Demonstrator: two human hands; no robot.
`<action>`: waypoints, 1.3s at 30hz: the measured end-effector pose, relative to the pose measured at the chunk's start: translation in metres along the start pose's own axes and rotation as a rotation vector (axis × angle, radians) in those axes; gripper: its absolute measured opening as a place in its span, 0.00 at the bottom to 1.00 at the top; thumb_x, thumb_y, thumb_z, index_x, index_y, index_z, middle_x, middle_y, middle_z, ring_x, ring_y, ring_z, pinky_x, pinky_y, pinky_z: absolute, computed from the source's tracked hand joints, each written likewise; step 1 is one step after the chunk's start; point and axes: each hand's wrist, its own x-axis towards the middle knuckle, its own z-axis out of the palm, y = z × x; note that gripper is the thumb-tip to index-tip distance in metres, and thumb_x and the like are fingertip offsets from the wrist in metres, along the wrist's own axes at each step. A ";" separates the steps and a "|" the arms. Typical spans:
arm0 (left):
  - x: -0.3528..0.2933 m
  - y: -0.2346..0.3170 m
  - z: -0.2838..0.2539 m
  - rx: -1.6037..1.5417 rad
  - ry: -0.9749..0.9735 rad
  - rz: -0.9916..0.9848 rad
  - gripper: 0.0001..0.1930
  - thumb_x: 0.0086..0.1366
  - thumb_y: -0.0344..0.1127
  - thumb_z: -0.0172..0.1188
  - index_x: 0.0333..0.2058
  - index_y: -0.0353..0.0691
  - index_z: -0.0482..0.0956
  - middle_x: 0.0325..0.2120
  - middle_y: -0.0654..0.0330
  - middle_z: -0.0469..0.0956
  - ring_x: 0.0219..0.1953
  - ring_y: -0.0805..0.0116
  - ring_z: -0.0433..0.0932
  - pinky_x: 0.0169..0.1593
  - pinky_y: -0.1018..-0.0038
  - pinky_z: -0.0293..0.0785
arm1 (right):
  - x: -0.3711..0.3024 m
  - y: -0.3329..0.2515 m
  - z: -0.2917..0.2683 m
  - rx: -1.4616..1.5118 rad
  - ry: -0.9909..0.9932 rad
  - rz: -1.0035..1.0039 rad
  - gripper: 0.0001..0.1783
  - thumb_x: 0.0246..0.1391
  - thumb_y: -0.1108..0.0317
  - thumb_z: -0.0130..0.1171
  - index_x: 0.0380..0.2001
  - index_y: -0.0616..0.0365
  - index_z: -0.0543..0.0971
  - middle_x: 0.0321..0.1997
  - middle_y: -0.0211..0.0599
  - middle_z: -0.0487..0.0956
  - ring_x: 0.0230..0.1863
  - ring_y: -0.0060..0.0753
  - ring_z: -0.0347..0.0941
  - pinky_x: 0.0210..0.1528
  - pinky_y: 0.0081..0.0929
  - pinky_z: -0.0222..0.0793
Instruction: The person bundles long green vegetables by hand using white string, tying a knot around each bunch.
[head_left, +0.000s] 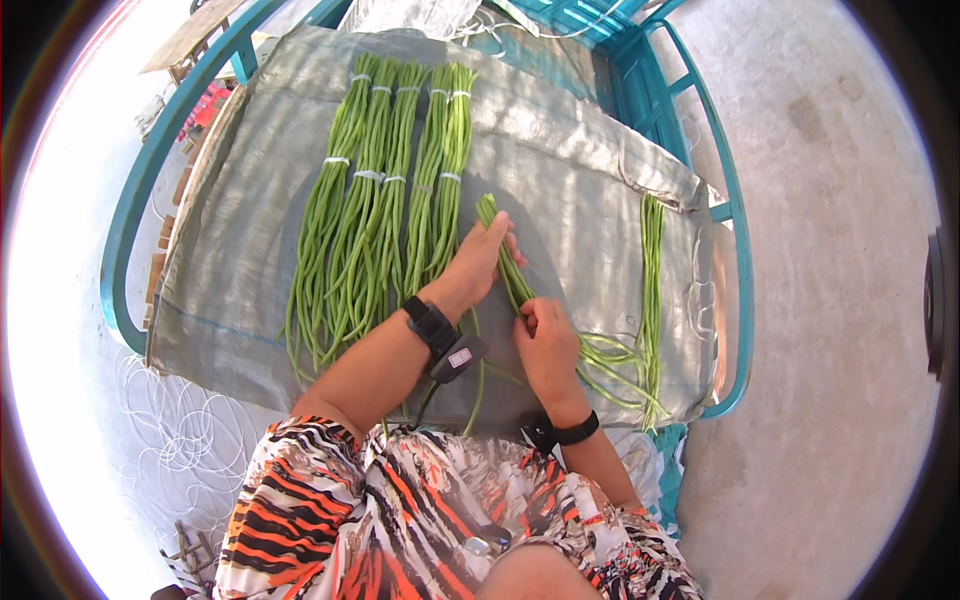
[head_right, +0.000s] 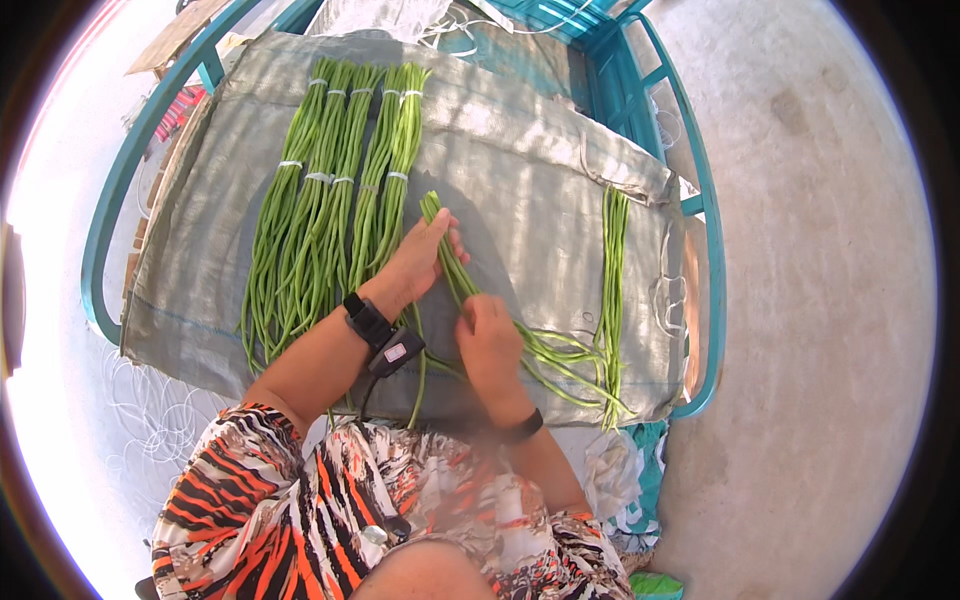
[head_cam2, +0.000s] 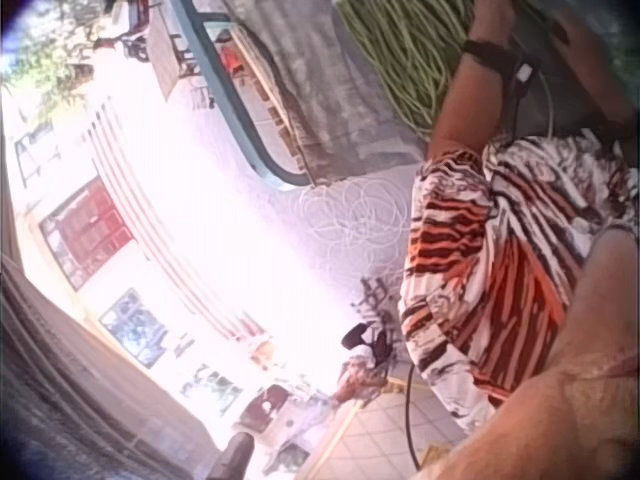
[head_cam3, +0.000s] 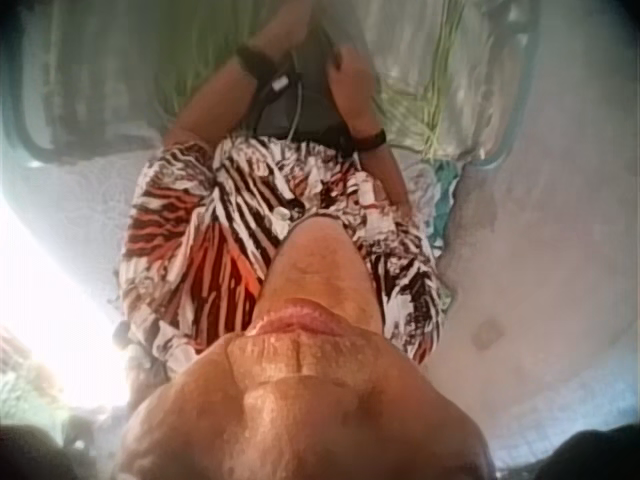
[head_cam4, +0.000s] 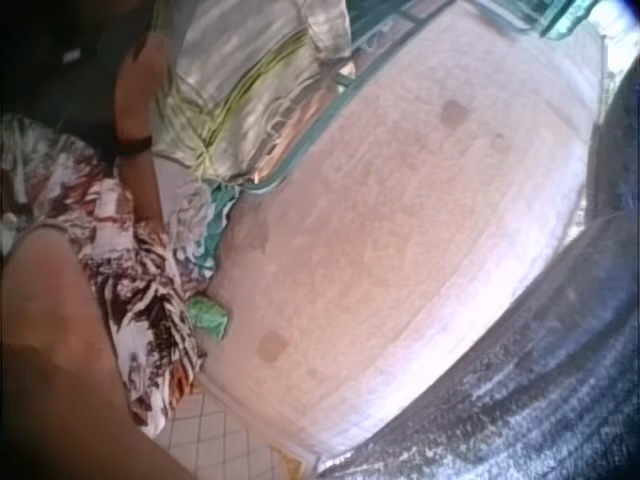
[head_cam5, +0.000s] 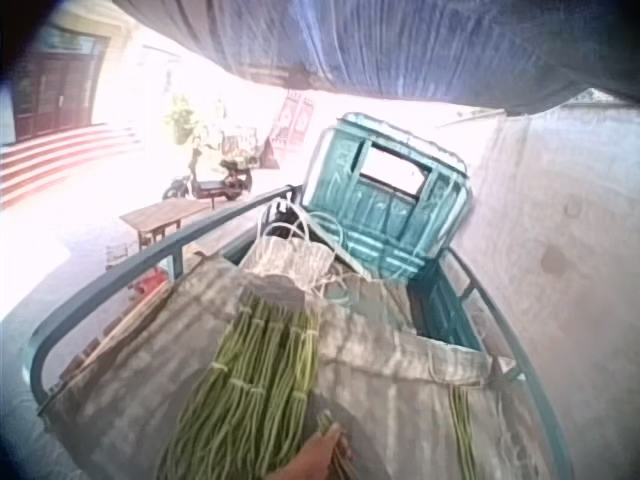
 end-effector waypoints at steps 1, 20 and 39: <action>0.000 0.000 0.001 0.031 -0.005 0.014 0.10 0.68 0.41 0.45 0.36 0.40 0.64 0.23 0.64 0.65 0.26 0.69 0.68 0.37 0.68 0.72 | 0.001 0.003 0.003 -0.001 0.013 -0.027 0.10 0.42 0.74 0.58 0.30 0.52 0.71 0.29 0.35 0.72 0.29 0.41 0.71 0.29 0.35 0.66; 0.006 0.005 -0.009 -0.190 -0.010 -0.039 0.13 0.69 0.43 0.42 0.30 0.42 0.65 0.21 0.65 0.67 0.25 0.69 0.69 0.43 0.65 0.72 | -0.056 0.061 -0.083 0.071 -0.261 0.167 0.10 0.51 0.61 0.56 0.31 0.54 0.75 0.22 0.32 0.75 0.22 0.29 0.72 0.25 0.27 0.65; 0.003 0.008 -0.014 -0.210 -0.079 -0.041 0.13 0.70 0.43 0.41 0.31 0.42 0.65 0.21 0.66 0.66 0.25 0.71 0.68 0.42 0.67 0.71 | -0.036 0.106 -0.144 -0.396 -0.401 0.153 0.10 0.41 0.66 0.59 0.30 0.52 0.73 0.30 0.34 0.76 0.35 0.40 0.74 0.34 0.33 0.67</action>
